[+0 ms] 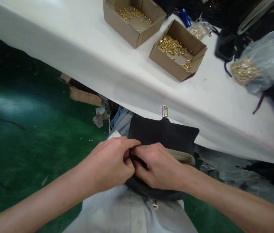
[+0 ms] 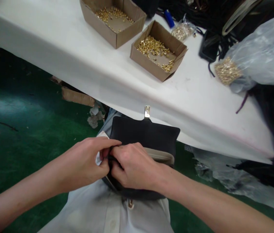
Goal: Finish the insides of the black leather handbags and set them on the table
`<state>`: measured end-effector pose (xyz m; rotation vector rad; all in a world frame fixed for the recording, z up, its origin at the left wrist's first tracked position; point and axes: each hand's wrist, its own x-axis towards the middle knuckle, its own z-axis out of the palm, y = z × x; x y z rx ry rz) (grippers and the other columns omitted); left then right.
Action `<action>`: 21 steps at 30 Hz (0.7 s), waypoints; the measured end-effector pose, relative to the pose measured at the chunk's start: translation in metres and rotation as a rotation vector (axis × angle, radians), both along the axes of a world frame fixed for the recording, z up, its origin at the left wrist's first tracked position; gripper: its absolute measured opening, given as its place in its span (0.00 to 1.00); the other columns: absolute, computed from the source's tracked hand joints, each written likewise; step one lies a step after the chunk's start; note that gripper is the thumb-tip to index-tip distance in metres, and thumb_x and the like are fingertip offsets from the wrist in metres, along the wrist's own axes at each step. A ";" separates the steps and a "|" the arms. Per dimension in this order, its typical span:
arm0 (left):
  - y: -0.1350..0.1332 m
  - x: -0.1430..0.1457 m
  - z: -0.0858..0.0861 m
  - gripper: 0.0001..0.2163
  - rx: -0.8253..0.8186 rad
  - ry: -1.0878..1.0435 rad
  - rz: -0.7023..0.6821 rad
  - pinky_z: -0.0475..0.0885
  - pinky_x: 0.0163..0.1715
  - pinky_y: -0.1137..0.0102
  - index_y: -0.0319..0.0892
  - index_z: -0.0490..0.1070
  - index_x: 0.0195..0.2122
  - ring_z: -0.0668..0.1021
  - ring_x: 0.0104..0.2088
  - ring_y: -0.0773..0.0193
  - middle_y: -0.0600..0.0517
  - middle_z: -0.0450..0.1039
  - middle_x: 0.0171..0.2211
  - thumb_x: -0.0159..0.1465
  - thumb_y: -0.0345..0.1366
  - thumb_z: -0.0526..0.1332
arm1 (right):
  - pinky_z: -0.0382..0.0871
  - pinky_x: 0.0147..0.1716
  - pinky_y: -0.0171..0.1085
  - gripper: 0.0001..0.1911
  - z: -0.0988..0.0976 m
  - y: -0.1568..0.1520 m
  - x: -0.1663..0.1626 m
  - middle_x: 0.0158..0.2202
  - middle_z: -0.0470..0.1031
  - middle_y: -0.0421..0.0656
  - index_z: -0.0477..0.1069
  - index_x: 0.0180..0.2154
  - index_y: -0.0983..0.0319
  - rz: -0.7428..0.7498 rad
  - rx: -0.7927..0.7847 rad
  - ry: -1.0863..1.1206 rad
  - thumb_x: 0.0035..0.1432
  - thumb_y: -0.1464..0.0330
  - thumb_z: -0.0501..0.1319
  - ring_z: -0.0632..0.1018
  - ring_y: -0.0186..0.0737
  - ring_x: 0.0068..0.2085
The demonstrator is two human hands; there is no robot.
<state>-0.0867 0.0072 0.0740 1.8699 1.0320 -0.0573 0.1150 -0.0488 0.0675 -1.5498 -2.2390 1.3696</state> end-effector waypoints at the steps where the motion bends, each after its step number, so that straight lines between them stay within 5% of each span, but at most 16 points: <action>1: 0.002 0.002 0.002 0.21 0.029 0.031 -0.052 0.70 0.39 0.62 0.54 0.83 0.51 0.84 0.43 0.50 0.50 0.85 0.42 0.60 0.28 0.61 | 0.59 0.33 0.37 0.04 0.000 0.000 0.000 0.34 0.83 0.45 0.75 0.38 0.61 0.003 -0.014 0.003 0.64 0.71 0.61 0.80 0.41 0.33; 8: 0.013 0.001 0.002 0.18 0.184 0.192 -0.168 0.69 0.35 0.61 0.50 0.83 0.53 0.85 0.42 0.45 0.44 0.84 0.45 0.64 0.33 0.61 | 0.62 0.35 0.37 0.06 -0.004 0.008 -0.003 0.36 0.84 0.44 0.77 0.39 0.61 -0.062 -0.109 0.016 0.66 0.73 0.61 0.82 0.41 0.35; 14: 0.017 -0.002 -0.014 0.14 -0.076 -0.019 -0.118 0.68 0.35 0.66 0.45 0.81 0.44 0.83 0.37 0.57 0.50 0.84 0.37 0.64 0.26 0.58 | 0.66 0.40 0.38 0.08 -0.010 0.012 -0.001 0.41 0.86 0.47 0.80 0.42 0.61 -0.070 -0.133 0.063 0.70 0.73 0.61 0.85 0.44 0.41; 21: 0.018 -0.003 -0.020 0.10 -0.130 -0.049 -0.022 0.66 0.31 0.69 0.44 0.79 0.39 0.81 0.32 0.59 0.51 0.82 0.32 0.64 0.26 0.59 | 0.67 0.39 0.39 0.11 -0.011 0.019 0.006 0.42 0.87 0.49 0.80 0.44 0.61 0.007 -0.198 0.076 0.76 0.70 0.59 0.86 0.46 0.42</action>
